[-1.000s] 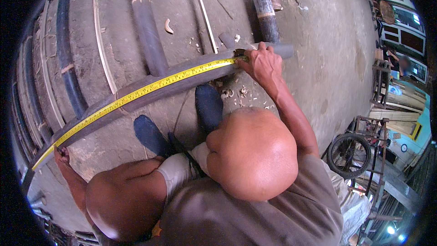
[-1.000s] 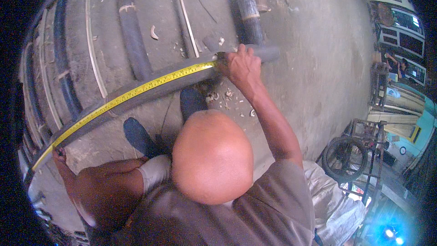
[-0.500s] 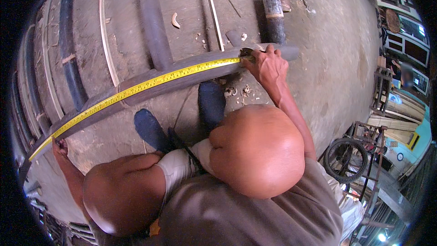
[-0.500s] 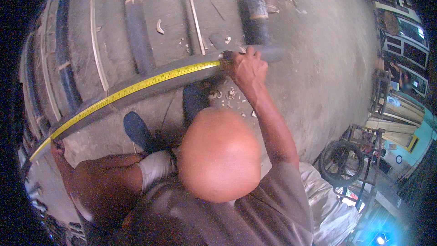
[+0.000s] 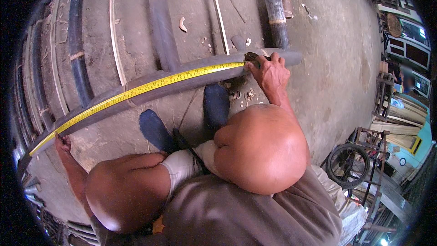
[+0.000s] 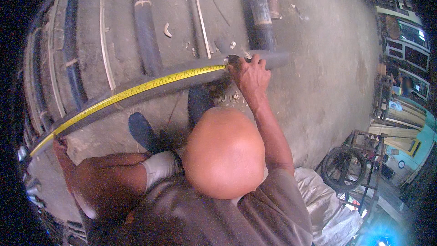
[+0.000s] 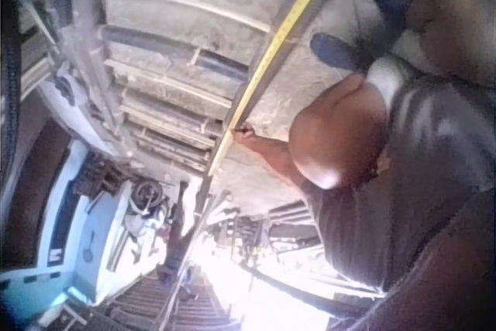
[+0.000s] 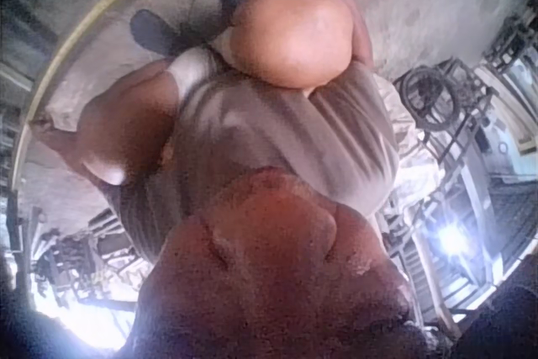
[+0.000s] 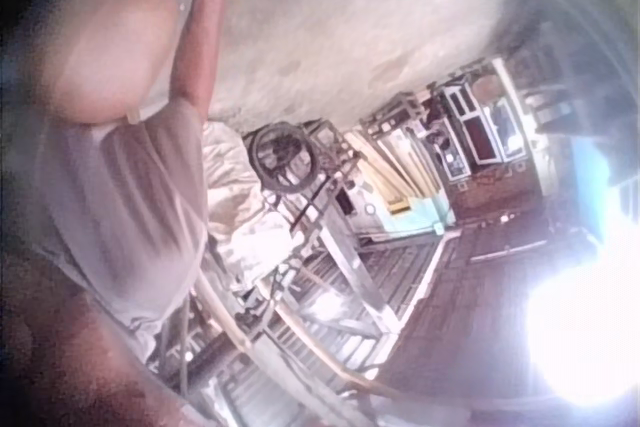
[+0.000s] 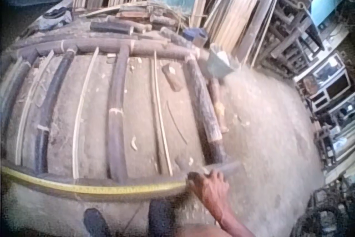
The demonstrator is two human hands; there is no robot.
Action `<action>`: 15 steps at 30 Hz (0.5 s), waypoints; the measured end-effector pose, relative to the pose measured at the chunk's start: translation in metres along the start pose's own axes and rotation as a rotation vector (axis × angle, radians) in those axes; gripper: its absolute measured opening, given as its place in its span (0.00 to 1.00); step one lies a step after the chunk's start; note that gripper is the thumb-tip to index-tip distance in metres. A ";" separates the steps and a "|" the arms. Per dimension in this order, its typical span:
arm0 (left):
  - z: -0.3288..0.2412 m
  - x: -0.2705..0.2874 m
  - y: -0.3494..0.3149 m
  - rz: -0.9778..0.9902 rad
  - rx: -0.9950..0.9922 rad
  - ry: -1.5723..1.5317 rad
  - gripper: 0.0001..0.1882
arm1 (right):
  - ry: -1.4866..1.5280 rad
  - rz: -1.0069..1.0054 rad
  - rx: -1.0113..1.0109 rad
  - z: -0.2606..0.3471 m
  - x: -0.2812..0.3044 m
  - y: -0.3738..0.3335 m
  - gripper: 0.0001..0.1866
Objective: The person measures and marks bamboo poles, then uses a mallet to fit them into a frame structure. The person repeatedly adjusts and secures the bamboo pieces to form a larger assembly.
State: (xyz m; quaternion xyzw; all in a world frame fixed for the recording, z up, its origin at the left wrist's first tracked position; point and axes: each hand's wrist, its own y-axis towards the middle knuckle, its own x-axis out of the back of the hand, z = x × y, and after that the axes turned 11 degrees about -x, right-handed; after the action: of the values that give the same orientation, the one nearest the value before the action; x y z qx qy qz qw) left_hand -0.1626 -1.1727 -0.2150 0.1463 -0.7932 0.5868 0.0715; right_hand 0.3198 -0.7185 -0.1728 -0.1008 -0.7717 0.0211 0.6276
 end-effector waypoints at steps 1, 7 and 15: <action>0.003 0.002 -0.004 0.003 0.007 -0.002 0.12 | -0.003 0.002 0.015 0.003 -0.002 0.002 0.22; -0.007 0.000 0.002 0.132 0.069 0.039 0.12 | -0.019 0.030 0.004 0.004 0.008 0.003 0.21; -0.035 0.005 0.007 0.406 0.250 0.115 0.13 | -0.011 0.034 0.014 0.007 0.011 0.003 0.21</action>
State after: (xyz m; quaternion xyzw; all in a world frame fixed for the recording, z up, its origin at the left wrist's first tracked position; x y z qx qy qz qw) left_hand -0.1716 -1.1385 -0.2092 -0.0421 -0.7221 0.6902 -0.0216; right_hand 0.3112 -0.7133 -0.1640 -0.1096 -0.7731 0.0378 0.6236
